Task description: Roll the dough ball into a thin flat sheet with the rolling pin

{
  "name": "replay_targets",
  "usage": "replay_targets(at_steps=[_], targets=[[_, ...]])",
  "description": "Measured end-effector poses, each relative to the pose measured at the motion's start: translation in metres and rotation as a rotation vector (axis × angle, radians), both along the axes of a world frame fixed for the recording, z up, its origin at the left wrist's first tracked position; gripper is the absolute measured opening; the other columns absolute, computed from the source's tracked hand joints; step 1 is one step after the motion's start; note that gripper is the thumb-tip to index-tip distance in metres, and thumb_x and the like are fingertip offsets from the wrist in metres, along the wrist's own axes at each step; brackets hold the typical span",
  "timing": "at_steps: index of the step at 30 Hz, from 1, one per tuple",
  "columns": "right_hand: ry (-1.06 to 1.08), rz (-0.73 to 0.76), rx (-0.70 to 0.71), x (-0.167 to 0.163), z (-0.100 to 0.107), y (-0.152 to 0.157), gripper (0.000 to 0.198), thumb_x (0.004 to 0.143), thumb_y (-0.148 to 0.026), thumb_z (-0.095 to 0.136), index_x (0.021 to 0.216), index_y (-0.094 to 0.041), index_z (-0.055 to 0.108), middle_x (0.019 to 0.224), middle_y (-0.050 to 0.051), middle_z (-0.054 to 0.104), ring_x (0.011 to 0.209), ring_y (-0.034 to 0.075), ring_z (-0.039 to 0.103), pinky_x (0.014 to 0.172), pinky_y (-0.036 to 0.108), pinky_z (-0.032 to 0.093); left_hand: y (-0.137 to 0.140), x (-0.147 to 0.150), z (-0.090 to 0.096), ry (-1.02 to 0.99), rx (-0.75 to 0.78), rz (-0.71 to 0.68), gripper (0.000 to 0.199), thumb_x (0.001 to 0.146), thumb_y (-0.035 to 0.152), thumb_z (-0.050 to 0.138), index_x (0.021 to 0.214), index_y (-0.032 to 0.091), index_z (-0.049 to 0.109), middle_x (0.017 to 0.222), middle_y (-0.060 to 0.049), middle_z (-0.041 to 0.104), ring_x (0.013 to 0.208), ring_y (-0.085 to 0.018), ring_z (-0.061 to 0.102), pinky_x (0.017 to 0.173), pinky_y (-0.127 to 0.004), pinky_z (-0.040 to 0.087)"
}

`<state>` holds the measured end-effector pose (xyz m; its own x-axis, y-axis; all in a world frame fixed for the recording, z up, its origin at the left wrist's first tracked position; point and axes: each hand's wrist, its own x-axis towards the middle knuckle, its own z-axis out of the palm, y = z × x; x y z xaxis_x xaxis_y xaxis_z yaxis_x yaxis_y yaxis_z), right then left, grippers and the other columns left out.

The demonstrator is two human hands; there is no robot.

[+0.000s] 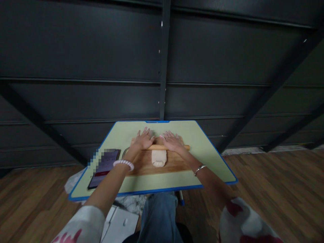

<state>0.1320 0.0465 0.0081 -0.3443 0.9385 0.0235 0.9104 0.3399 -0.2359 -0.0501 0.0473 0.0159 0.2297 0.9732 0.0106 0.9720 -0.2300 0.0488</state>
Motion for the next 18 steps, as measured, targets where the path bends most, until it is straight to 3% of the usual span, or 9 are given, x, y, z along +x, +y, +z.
replay_targets(at_steps=[5, 8, 12, 18], targets=[[-0.041, 0.069, 0.217, 0.002, 0.002, -0.044, 0.052, 0.097, -0.042, 0.019, 0.130, -0.015, 0.050, 0.143, 0.010, 0.039, 0.136, 0.022, 0.024, 0.110, 0.047, 0.015, -0.034, -0.001, 0.001, 0.010, -0.064, -0.044, 0.049, 0.092, 0.034, 0.022, 0.134, 0.022, 0.043, 0.146, -0.004, 0.034, 0.137, -0.016, 0.026, 0.112, -0.039, 0.015], [-0.018, 0.035, 0.338, 0.000, 0.002, -0.071, 0.052, 0.098, -0.038, 0.018, 0.133, -0.012, 0.045, 0.144, 0.012, 0.036, 0.137, 0.022, 0.023, 0.109, 0.048, 0.014, -0.058, -0.005, -0.003, -0.042, 0.005, -0.079, 0.052, 0.093, 0.037, 0.015, 0.132, 0.023, 0.046, 0.146, -0.003, 0.036, 0.137, -0.016, 0.025, 0.113, -0.038, 0.015], [0.002, 0.033, 0.393, -0.004, 0.000, -0.101, 0.050, 0.097, -0.035, 0.023, 0.136, -0.008, 0.040, 0.144, 0.016, 0.036, 0.135, 0.024, 0.025, 0.110, 0.048, 0.011, -0.087, -0.011, -0.009, -0.084, 0.106, -0.089, 0.057, 0.095, 0.041, 0.009, 0.131, 0.021, 0.048, 0.144, -0.003, 0.039, 0.136, -0.014, 0.028, 0.113, -0.036, 0.016], [0.021, 0.074, 0.428, 0.004, -0.005, -0.133, 0.045, 0.095, -0.023, 0.027, 0.135, -0.006, 0.040, 0.140, 0.014, 0.043, 0.131, 0.022, 0.033, 0.111, 0.042, 0.014, -0.120, -0.005, -0.008, -0.057, 0.253, -0.126, 0.052, 0.095, 0.039, 0.016, 0.128, 0.017, 0.050, 0.139, -0.007, 0.046, 0.131, -0.017, 0.036, 0.112, -0.036, 0.020]])
